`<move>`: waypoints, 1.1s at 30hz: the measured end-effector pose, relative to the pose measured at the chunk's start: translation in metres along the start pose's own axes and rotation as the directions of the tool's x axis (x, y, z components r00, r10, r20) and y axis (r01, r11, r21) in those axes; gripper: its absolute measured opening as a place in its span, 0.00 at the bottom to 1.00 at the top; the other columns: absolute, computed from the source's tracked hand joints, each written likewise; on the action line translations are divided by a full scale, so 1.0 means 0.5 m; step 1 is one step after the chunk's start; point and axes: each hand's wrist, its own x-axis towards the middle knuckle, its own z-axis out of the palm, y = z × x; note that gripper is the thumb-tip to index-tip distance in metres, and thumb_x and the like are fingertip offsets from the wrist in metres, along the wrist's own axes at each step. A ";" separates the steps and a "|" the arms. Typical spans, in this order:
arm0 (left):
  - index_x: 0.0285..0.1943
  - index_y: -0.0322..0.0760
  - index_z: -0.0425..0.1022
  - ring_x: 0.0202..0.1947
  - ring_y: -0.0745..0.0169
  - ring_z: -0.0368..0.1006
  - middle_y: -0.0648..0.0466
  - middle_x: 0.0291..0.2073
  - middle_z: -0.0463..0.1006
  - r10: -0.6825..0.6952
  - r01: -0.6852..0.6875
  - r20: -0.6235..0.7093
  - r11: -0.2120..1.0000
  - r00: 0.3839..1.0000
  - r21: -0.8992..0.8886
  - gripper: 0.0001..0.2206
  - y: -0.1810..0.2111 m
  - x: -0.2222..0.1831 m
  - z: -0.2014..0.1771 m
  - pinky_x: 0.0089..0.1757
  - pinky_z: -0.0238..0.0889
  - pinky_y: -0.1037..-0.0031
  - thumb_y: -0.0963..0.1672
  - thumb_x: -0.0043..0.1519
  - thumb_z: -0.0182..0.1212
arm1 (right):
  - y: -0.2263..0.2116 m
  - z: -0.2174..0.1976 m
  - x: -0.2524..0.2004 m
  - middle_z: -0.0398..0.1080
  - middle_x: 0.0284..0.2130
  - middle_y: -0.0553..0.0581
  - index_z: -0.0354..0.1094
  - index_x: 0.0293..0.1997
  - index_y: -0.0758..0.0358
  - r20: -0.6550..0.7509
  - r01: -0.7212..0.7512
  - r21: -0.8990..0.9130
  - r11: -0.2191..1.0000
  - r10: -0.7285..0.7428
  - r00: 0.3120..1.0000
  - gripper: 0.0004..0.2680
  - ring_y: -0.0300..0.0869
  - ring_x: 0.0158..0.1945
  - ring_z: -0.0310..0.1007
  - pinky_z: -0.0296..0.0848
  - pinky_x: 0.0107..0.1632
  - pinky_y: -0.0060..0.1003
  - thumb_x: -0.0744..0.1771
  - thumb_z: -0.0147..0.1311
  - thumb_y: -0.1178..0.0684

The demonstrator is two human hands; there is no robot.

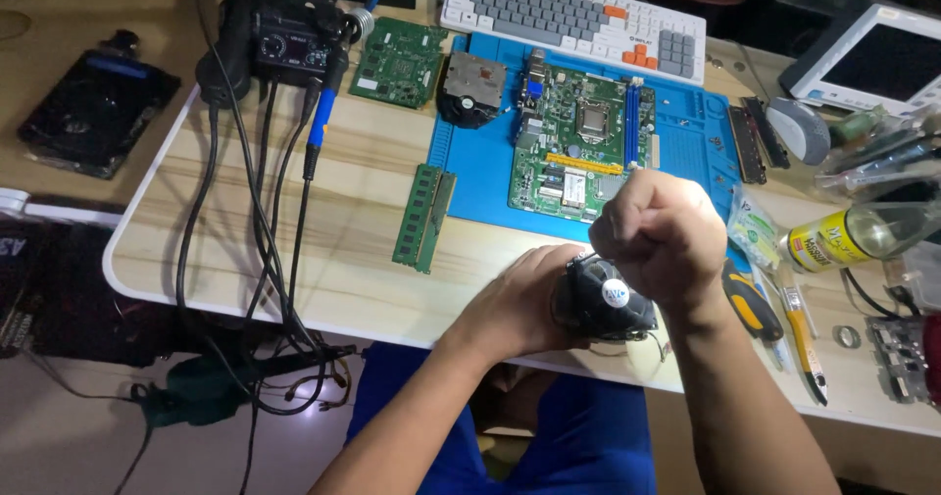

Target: Cleaning dust from a CPU fan and heatsink using a brush and a small tool on a repair bench.

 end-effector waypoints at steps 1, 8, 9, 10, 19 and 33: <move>0.75 0.48 0.66 0.67 0.40 0.73 0.43 0.60 0.78 -0.004 0.004 0.002 1.000 1.000 -0.017 0.47 0.001 -0.001 0.002 0.68 0.64 0.53 0.53 0.42 0.82 | -0.005 0.001 0.010 0.47 0.17 0.47 0.62 0.30 0.72 0.038 -0.051 0.095 0.994 0.048 0.998 0.05 0.34 0.19 0.45 0.51 0.22 0.31 0.64 0.48 0.58; 0.74 0.44 0.66 0.68 0.36 0.72 0.40 0.62 0.77 0.001 -0.002 -0.024 0.999 1.000 -0.041 0.48 -0.011 -0.005 0.011 0.68 0.64 0.50 0.52 0.39 0.82 | -0.029 0.054 -0.019 0.51 0.28 0.50 0.60 0.48 0.69 -0.162 0.009 -0.172 0.985 -0.037 0.986 0.06 0.34 0.29 0.50 0.53 0.33 0.32 0.67 0.42 0.62; 0.74 0.44 0.66 0.68 0.36 0.72 0.40 0.62 0.77 -0.003 0.003 -0.023 0.999 1.000 -0.040 0.48 -0.008 -0.007 0.008 0.68 0.64 0.50 0.52 0.39 0.82 | -0.021 0.053 -0.013 0.51 0.28 0.50 0.60 0.48 0.69 -0.164 0.006 -0.169 0.986 -0.034 0.986 0.06 0.34 0.29 0.50 0.53 0.33 0.32 0.67 0.42 0.62; 0.75 0.47 0.66 0.69 0.39 0.71 0.42 0.63 0.77 -0.030 0.029 -0.005 0.999 1.000 -0.041 0.49 -0.004 -0.007 0.004 0.68 0.64 0.51 0.53 0.40 0.82 | -0.015 0.051 -0.006 0.50 0.25 0.48 0.60 0.46 0.69 -0.154 0.022 -0.136 0.991 -0.044 0.987 0.06 0.34 0.27 0.48 0.52 0.30 0.32 0.66 0.43 0.61; 0.75 0.50 0.68 0.72 0.46 0.71 0.47 0.65 0.78 -0.101 0.103 0.032 0.994 0.994 -0.049 0.47 0.027 -0.001 -0.004 0.70 0.63 0.54 0.54 0.41 0.81 | -0.016 0.040 -0.001 0.50 0.21 0.50 0.62 0.40 0.70 -0.120 0.003 -0.075 0.997 -0.012 0.993 0.05 0.36 0.25 0.49 0.52 0.28 0.31 0.64 0.45 0.61; 0.78 0.44 0.66 0.72 0.42 0.70 0.43 0.67 0.76 -0.055 0.056 0.028 0.998 0.998 -0.031 0.48 0.010 -0.010 -0.012 0.71 0.61 0.55 0.50 0.43 0.81 | -0.014 0.088 -0.018 0.48 0.24 0.45 0.61 0.41 0.66 -0.309 0.054 -0.168 0.984 -0.105 0.945 0.04 0.30 0.24 0.47 0.50 0.25 0.29 0.66 0.42 0.62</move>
